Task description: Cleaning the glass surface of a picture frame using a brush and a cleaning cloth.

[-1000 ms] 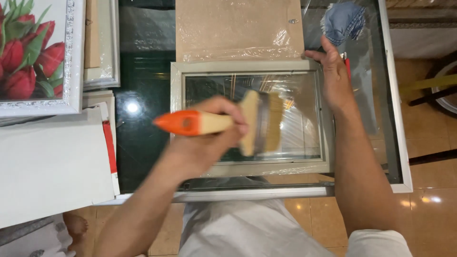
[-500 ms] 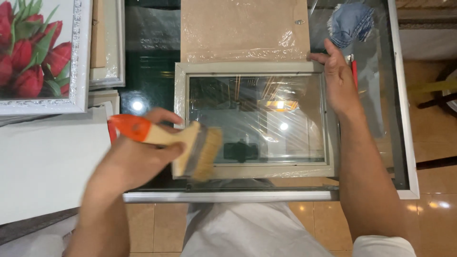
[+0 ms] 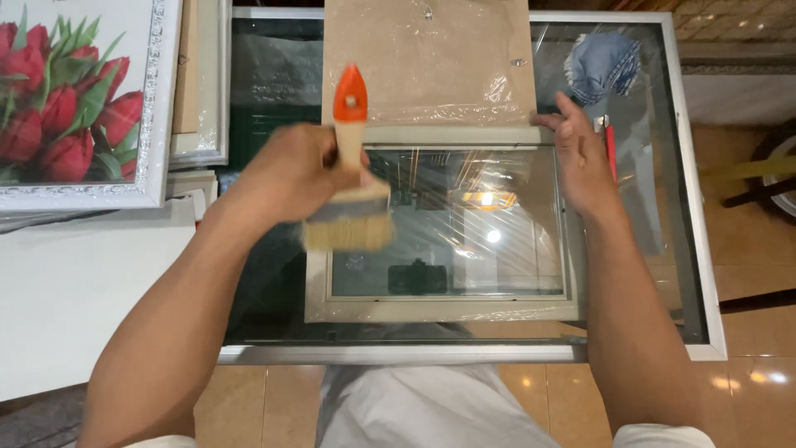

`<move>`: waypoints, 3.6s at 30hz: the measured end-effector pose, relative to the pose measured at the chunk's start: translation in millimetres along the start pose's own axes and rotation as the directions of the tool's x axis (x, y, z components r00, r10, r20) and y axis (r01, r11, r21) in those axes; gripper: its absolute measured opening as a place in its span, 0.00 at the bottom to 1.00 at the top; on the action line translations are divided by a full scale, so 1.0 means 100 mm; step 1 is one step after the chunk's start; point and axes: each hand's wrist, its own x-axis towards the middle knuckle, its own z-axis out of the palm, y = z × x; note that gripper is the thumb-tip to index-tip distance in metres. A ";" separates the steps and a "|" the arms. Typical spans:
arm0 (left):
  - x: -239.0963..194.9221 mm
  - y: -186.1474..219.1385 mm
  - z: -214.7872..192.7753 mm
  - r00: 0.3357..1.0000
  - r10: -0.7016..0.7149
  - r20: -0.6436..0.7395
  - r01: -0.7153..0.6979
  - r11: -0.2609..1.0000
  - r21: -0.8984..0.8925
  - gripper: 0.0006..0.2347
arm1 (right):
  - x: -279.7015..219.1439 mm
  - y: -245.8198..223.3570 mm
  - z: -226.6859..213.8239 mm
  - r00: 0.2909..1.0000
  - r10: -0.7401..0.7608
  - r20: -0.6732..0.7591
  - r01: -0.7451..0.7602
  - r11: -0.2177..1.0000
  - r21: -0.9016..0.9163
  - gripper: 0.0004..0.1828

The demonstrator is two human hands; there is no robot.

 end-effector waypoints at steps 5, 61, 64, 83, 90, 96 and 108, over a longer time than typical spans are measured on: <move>0.28 -0.06 -0.03 0.741 0.364 -0.565 -0.414 0.909 0.043 0.06 | -0.01 -0.11 0.02 0.999 0.035 -0.018 -0.035 0.999 -0.017 0.35; 0.36 1.17 1.20 0.883 0.379 0.278 -0.147 0.784 -0.603 0.08 | 0.07 -0.41 -0.10 0.976 0.219 0.010 -0.185 0.798 0.574 0.64; 0.66 1.15 1.50 0.898 0.434 0.075 -0.352 0.809 -0.471 0.09 | 0.08 -0.47 -0.10 0.948 0.318 -0.017 -0.264 0.813 0.518 0.63; 0.38 0.51 1.12 0.804 0.152 -0.574 -0.467 0.760 -0.452 0.05 | 0.08 -0.25 -0.05 0.986 0.166 -0.021 -0.131 0.845 0.518 0.61; -0.55 -0.06 -0.03 0.621 0.366 -0.693 -0.396 0.910 0.126 0.08 | 0.07 -0.16 -0.01 0.992 0.051 -0.117 -0.032 0.986 0.161 0.51; -0.85 0.31 -0.12 0.929 0.306 -0.210 -0.369 0.818 -0.441 0.13 | -0.10 -1.44 0.20 0.977 -0.182 0.107 0.191 0.978 -0.082 0.45; 0.25 -0.41 0.11 0.596 0.244 -0.765 -0.389 0.921 -0.009 0.12 | -0.04 -2.10 0.73 0.969 -0.102 0.226 0.079 0.991 0.105 0.17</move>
